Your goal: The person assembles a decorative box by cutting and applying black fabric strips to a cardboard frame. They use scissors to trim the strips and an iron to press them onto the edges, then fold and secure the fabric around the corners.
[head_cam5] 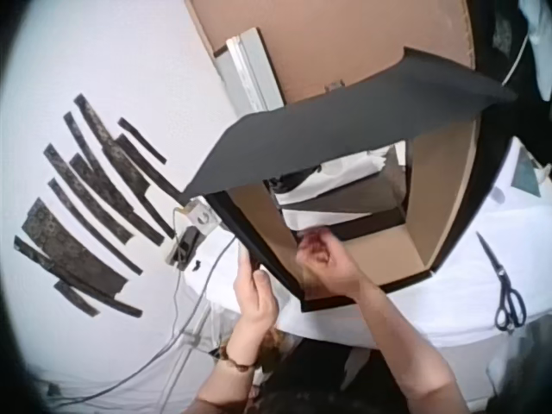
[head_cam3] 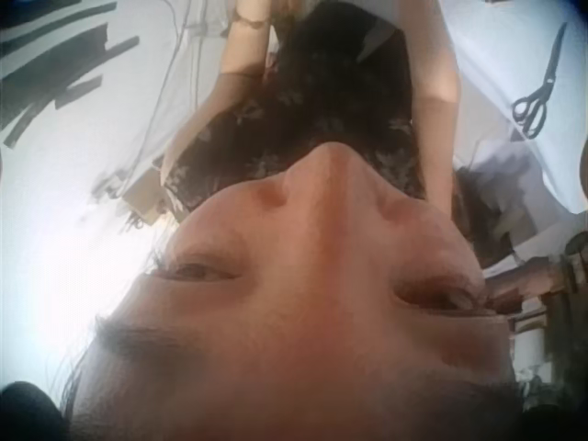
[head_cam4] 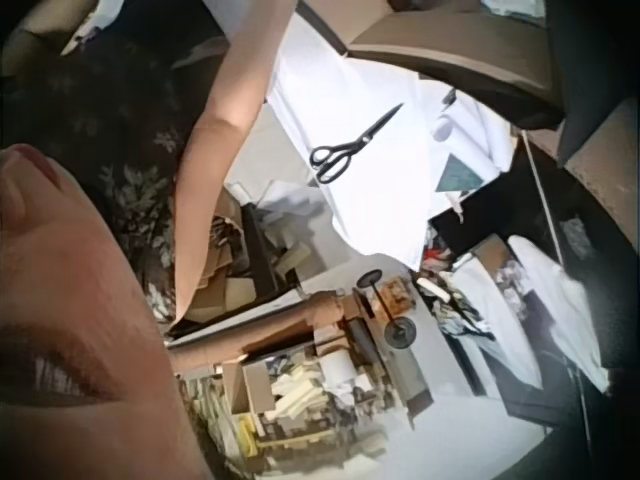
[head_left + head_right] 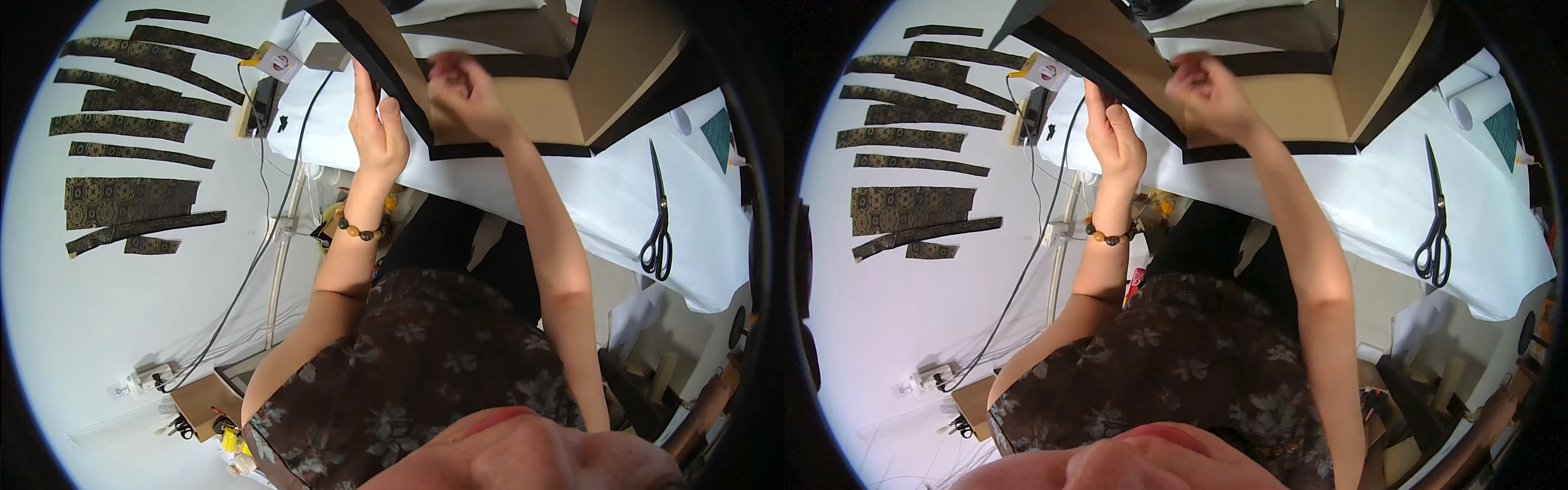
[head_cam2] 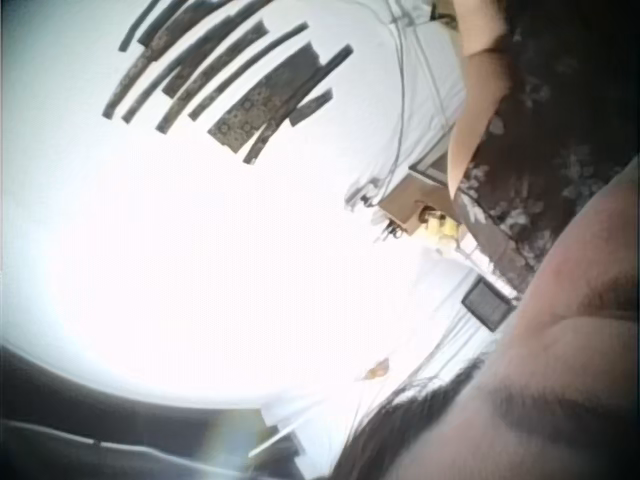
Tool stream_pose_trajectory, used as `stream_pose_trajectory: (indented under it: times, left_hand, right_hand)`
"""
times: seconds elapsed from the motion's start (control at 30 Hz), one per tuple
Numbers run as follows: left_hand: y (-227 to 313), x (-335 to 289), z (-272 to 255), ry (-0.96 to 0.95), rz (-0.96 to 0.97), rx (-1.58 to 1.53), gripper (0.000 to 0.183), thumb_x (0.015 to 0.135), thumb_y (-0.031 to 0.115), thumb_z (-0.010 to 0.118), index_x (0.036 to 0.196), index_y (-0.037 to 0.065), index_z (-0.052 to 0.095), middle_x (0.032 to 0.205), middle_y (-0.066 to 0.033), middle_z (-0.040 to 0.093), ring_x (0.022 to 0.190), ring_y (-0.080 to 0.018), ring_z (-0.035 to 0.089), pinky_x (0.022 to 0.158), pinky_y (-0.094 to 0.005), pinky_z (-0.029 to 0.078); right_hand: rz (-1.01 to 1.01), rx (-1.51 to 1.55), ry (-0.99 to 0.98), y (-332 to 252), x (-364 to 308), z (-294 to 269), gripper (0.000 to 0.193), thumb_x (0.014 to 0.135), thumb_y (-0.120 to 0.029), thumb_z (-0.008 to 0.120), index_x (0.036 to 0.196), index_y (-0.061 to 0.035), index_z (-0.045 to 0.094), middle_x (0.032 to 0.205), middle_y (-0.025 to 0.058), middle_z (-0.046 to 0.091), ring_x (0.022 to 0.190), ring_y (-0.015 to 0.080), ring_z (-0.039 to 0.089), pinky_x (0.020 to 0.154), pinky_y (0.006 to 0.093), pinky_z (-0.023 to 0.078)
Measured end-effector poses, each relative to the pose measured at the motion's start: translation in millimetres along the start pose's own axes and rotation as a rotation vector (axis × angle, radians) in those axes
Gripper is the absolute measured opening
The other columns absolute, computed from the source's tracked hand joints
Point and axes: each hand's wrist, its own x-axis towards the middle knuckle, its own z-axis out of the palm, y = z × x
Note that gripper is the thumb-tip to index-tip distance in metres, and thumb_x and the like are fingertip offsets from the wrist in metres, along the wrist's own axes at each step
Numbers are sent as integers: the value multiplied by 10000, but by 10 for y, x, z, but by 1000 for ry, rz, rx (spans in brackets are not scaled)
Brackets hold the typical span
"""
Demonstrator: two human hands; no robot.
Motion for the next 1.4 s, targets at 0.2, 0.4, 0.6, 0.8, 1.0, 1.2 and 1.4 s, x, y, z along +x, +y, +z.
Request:
stream_pose_trajectory:
  times: [0.2, 0.4, 0.6, 0.8, 1.0, 1.2, 1.4]
  left_hand:
    - [188, 464, -66, 107, 20, 115, 422, 1021, 147, 466, 1386, -66, 450, 933, -98, 680, 748, -100, 585, 663, -210, 455]
    - [349, 745, -127, 184, 58, 97, 226, 967, 85, 598, 1143, -57, 594, 826, 1, 658, 717, -10, 529, 654, -148, 436]
    - [285, 844, -100, 252, 68, 109, 217, 927, 47, 635, 1086, -93, 591, 820, -17, 663, 710, -22, 554, 655, -160, 457]
    - [253, 935, -22, 359, 44, 115, 189, 940, 57, 629, 1067, -81, 608, 786, 2, 646, 710, -19, 543, 644, -157, 445]
    - [210, 844, -128, 274, -101, 55, 257, 1038, 183, 486, 1069, -21, 639, 733, 62, 520, 646, -12, 398, 578, -151, 343]
    - [140, 822, -107, 277, -117, -103, 279, 1043, 191, 473, 1110, -44, 607, 830, 12, 600, 719, -33, 499, 653, -180, 438]
    - [142, 840, -121, 268, -98, -103, 272, 1033, 175, 492, 1120, -55, 609, 802, 16, 592, 708, -33, 491, 636, -183, 424]
  right_hand:
    - [-16, -12, 147, 40, 1065, -63, 480, 989, -287, 567, 1386, -35, 471, 1262, 82, 578, 1163, 215, 559, 971, 312, 478]
    - [140, 40, -21, -588, 1447, 77, 470, 972, -250, 587, 1368, -44, 441, 1264, 81, 552, 1148, 210, 544, 937, 317, 478]
    - [81, -48, -15, -675, 1753, 95, 369, 955, -200, 604, 1266, -30, 499, 1172, 78, 584, 1068, 192, 567, 878, 319, 484]
    - [-137, -322, 218, -358, 1687, 73, 270, 939, -149, 621, 1164, -15, 556, 1080, 76, 616, 988, 174, 590, 818, 321, 491]
    - [-384, -514, 327, -338, 1056, 275, 172, 922, -99, 638, 1061, -1, 614, 988, 73, 648, 907, 156, 613, 758, 322, 497]
    - [-190, 170, 127, -1147, 930, 715, 78, 891, -41, 677, 946, 11, 659, 873, 13, 661, 803, 104, 607, 674, 256, 499]
    - [-99, 216, 100, -1083, 981, 755, 89, 865, -34, 707, 926, 14, 663, 876, 22, 673, 779, 107, 614, 661, 259, 503]
